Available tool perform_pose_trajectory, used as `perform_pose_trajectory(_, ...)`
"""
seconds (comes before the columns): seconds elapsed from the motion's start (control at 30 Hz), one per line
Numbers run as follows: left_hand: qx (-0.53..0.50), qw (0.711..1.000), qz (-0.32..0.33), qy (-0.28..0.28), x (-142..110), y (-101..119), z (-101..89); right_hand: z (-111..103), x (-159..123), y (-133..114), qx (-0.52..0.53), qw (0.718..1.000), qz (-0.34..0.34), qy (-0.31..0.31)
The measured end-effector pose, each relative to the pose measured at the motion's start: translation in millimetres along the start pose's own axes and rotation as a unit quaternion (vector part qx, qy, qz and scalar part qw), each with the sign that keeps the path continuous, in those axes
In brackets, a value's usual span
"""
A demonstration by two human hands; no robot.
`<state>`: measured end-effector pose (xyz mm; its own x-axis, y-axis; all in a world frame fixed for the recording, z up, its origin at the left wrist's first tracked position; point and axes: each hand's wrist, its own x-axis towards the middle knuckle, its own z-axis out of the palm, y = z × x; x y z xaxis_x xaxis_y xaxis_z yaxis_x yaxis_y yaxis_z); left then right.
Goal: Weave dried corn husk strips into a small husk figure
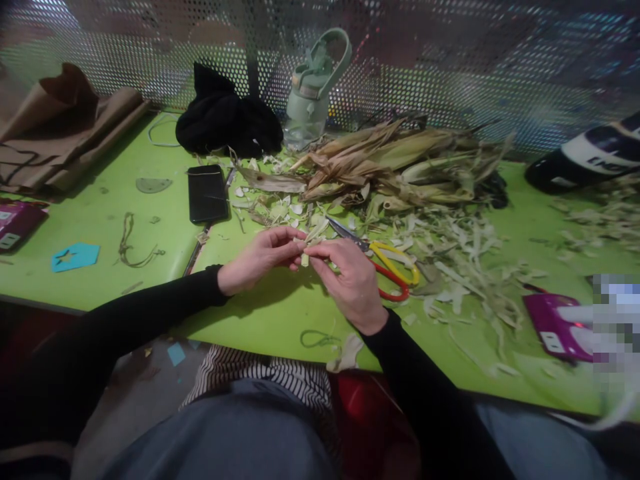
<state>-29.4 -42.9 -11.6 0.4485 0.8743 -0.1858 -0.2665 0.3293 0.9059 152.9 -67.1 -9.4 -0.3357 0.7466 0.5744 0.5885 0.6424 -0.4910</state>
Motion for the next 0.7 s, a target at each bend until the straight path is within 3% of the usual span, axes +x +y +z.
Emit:
perform_pose_trajectory(0.17, 0.095, 0.993, 0.072, -0.014, 0.7, -8.0, -1.6, 3.9, -0.9, 2.6, 0.038, 0.998, 0.049, 0.034)
perform_pose_trajectory(0.37, 0.252, 0.952, 0.172, -0.004, -1.5, -10.7, -4.7, 14.4, -5.1, 11.0, 0.132, 0.979, 0.142, 0.065)
perform_pose_trajectory(0.43, 0.256, 0.948, 0.189, -0.001, -1.2, -11.2, -5.5, 16.1, -4.7, 13.9, 0.168, 0.964, 0.194, 0.072)
perform_pose_trajectory(0.53, 0.249, 0.948, 0.199, -0.001, 0.3, -12.5, -5.8, 14.0, -1.6, 14.9, 0.201, 0.948, 0.244, 0.025)
perform_pose_trajectory(0.6, 0.240, 0.951, 0.197, -0.003, 0.8, -12.9, -5.0, 11.2, 0.4, 13.7, 0.213, 0.944, 0.253, 0.001)
perform_pose_trajectory(0.7, 0.213, 0.961, 0.178, -0.013, -0.9, -11.3, -2.6, 8.6, 1.0, 11.3, 0.181, 0.955, 0.233, 0.030)
